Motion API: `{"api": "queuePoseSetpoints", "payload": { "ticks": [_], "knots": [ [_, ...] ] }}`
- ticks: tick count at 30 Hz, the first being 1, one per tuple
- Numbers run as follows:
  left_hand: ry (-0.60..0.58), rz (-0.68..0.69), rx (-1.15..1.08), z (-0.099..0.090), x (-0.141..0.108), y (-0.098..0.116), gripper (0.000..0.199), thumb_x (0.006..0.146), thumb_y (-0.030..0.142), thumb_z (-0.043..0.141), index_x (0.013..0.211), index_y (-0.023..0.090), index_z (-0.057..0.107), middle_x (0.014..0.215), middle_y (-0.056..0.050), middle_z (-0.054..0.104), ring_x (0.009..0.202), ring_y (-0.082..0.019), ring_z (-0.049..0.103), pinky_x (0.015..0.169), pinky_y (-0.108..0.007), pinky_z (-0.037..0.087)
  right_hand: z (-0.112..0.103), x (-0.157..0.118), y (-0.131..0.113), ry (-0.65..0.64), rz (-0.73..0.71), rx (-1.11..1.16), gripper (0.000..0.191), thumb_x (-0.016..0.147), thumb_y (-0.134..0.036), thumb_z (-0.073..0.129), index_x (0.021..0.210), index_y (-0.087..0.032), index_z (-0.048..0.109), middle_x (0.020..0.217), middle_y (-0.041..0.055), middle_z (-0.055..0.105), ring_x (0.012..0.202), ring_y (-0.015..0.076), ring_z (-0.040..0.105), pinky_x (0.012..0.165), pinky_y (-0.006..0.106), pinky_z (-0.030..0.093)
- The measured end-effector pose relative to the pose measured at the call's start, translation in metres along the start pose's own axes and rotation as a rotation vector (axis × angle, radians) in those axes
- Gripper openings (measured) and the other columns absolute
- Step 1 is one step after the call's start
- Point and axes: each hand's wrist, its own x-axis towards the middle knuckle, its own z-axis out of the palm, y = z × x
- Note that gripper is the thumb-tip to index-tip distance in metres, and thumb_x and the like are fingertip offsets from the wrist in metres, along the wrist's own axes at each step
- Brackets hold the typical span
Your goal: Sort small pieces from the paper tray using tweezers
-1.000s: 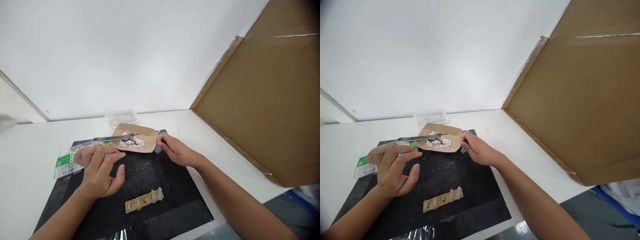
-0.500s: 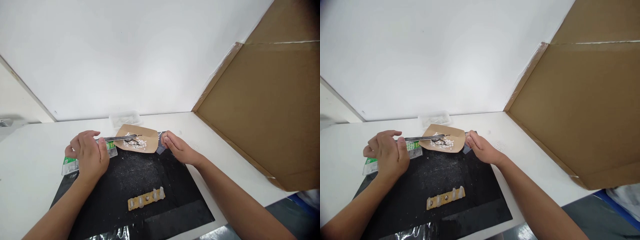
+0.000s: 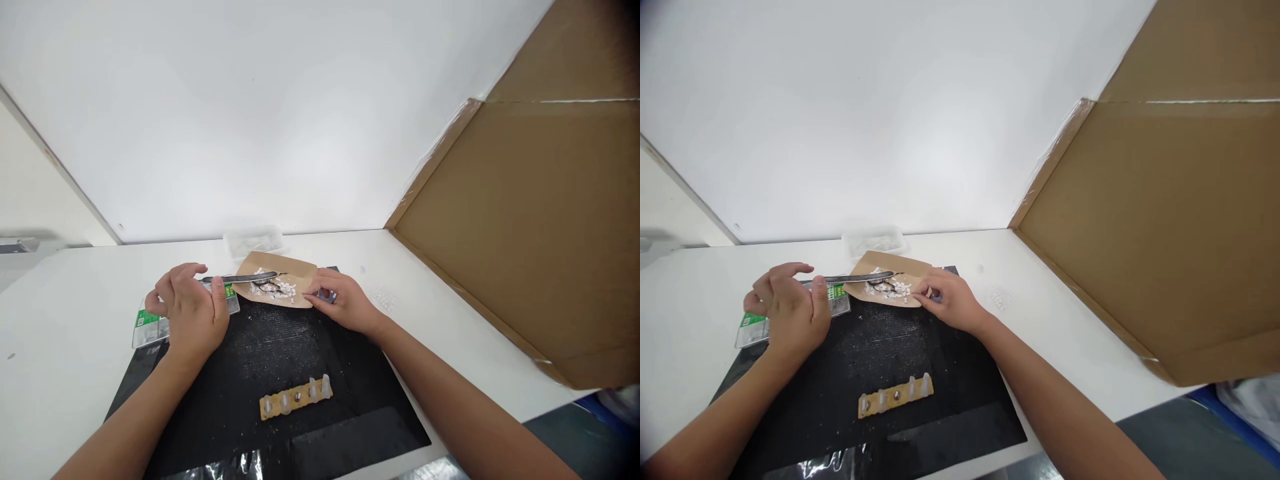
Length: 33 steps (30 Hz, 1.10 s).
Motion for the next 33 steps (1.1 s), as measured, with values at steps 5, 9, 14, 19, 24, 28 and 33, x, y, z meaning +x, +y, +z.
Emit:
{"api": "queuePoseSetpoints", "payload": {
  "ticks": [5,9,14,19,24,28,33],
  "knots": [
    [-0.101,0.126,0.029,-0.002,0.006,-0.005,0.028,0.098,0.039,0.054,0.115,0.017,0.059,0.120,-0.018,0.058,0.121,-0.039,0.046,0.098,-0.055,0.029,0.007,0.009,0.003,0.171,0.018,-0.122,0.025,0.098,-0.046,0.066,0.098,-0.025,0.079,0.096,0.0067,0.067,0.084,0.0197,0.061,0.077,0.034,0.050],
    [-0.155,0.351,0.014,-0.007,0.014,-0.011,0.018,0.096,0.035,0.061,0.086,0.021,0.069,0.105,-0.012,0.065,0.110,-0.035,0.050,0.097,-0.052,0.030,0.008,0.012,0.004,0.152,-0.017,-0.208,0.028,0.102,-0.044,0.060,0.098,-0.026,0.080,0.101,0.0085,0.067,0.094,0.0234,0.060,0.084,0.041,0.049],
    [-0.315,0.260,0.003,-0.011,0.019,-0.017,0.028,0.097,0.039,0.059,0.078,0.024,0.074,0.086,-0.007,0.069,0.095,-0.030,0.054,0.097,-0.056,0.027,0.004,0.006,0.005,0.198,0.030,-0.169,0.029,0.103,-0.044,0.058,0.098,-0.024,0.078,0.096,0.0080,0.062,0.092,0.0231,0.059,0.082,0.040,0.050],
    [-0.467,0.247,0.002,-0.014,0.020,-0.015,0.034,0.099,0.040,0.055,0.074,0.024,0.073,0.081,-0.007,0.069,0.091,-0.028,0.054,0.097,-0.057,0.027,0.000,0.001,0.007,0.180,0.017,-0.133,0.026,0.100,-0.046,0.063,0.094,-0.023,0.074,0.097,0.0070,0.059,0.094,0.0230,0.058,0.084,0.039,0.049],
    [-0.667,0.453,0.014,-0.015,0.017,-0.009,0.033,0.102,0.032,0.047,0.082,0.022,0.071,0.088,-0.007,0.069,0.090,-0.028,0.053,0.090,-0.051,0.033,-0.001,-0.001,0.002,0.139,0.019,-0.190,0.030,0.095,-0.051,0.069,0.085,-0.023,0.072,0.084,0.0033,0.053,0.083,0.0212,0.053,0.077,0.036,0.043],
    [-0.702,0.442,0.004,-0.012,0.012,-0.011,0.024,0.099,0.031,0.054,0.100,0.028,0.078,0.097,-0.008,0.070,0.090,-0.029,0.052,0.078,-0.044,0.034,-0.001,-0.002,-0.001,0.138,0.023,-0.199,0.027,0.096,-0.049,0.068,0.087,-0.023,0.070,0.082,0.0027,0.052,0.081,0.0208,0.052,0.076,0.036,0.041],
    [-0.766,0.426,-0.058,-0.005,0.007,-0.018,0.025,0.097,0.034,0.058,0.106,0.034,0.082,0.095,-0.009,0.069,0.087,-0.027,0.053,0.078,-0.043,0.035,-0.003,-0.004,-0.003,0.138,0.024,-0.179,0.024,0.098,-0.045,0.066,0.088,-0.023,0.068,0.082,0.0028,0.052,0.081,0.0208,0.052,0.076,0.035,0.041]
  ]
}}
